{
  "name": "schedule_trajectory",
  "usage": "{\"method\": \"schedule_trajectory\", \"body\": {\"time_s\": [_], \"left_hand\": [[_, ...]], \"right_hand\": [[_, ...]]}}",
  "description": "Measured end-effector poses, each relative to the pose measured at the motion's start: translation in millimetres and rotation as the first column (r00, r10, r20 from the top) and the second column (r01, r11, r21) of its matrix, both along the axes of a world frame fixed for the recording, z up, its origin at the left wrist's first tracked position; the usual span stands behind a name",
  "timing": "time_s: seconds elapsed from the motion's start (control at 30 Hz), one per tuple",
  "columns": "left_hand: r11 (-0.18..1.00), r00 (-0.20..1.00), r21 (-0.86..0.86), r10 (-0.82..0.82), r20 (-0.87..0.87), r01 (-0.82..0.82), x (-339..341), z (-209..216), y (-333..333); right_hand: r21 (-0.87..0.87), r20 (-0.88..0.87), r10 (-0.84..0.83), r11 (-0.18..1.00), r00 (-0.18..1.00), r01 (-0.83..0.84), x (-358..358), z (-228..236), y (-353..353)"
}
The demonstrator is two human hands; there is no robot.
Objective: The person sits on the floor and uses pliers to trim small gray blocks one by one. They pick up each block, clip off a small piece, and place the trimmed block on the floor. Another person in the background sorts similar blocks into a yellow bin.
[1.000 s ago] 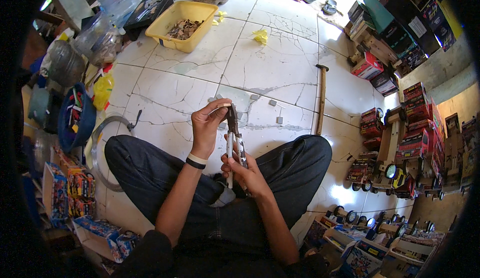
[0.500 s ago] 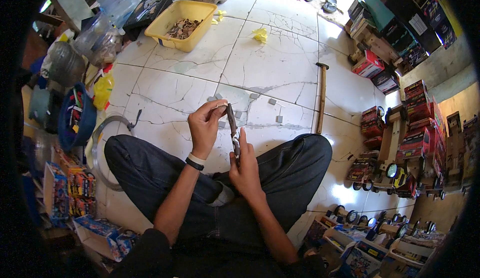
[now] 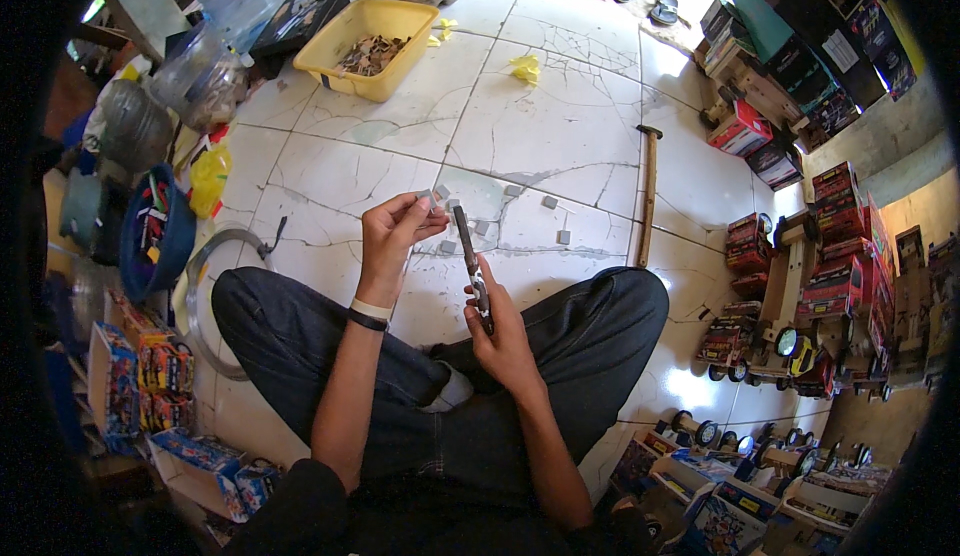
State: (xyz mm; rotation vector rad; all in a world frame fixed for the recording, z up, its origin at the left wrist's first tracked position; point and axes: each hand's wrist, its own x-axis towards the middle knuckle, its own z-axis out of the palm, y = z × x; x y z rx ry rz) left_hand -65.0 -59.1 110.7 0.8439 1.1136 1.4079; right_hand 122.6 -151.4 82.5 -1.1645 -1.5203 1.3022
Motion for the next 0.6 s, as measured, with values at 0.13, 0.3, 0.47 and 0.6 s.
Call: {"method": "schedule_trajectory", "body": {"time_s": [0.13, 0.3, 0.47, 0.6], "left_hand": [[1.0, 1.0, -0.001, 0.002, -0.004, -0.002, -0.3, 0.1, 0.4], [1.0, 1.0, -0.018, -0.005, -0.01, 0.005, 0.6, -0.9, 1.4], [0.998, 0.998, -0.029, -0.058, -0.011, 0.058, -1.8, -2.9, 1.5], [0.985, 0.935, -0.089, -0.111, 0.336, 0.149, -2.0, -5.0, 2.6]], "right_hand": [[-0.013, 0.05, 0.004, 1.0, 0.999, -0.003, -0.3, 3.0, -0.2], [0.021, 0.098, -0.008, 1.0, 0.995, 0.006, 0.0, 5.5, 0.0], [0.008, 0.13, -0.017, 1.0, 0.991, 0.016, 1.4, 6.2, -0.6], [-0.32, -0.057, 0.03, 0.946, 0.998, -0.046, 7.0, 12.9, -0.1]]}}
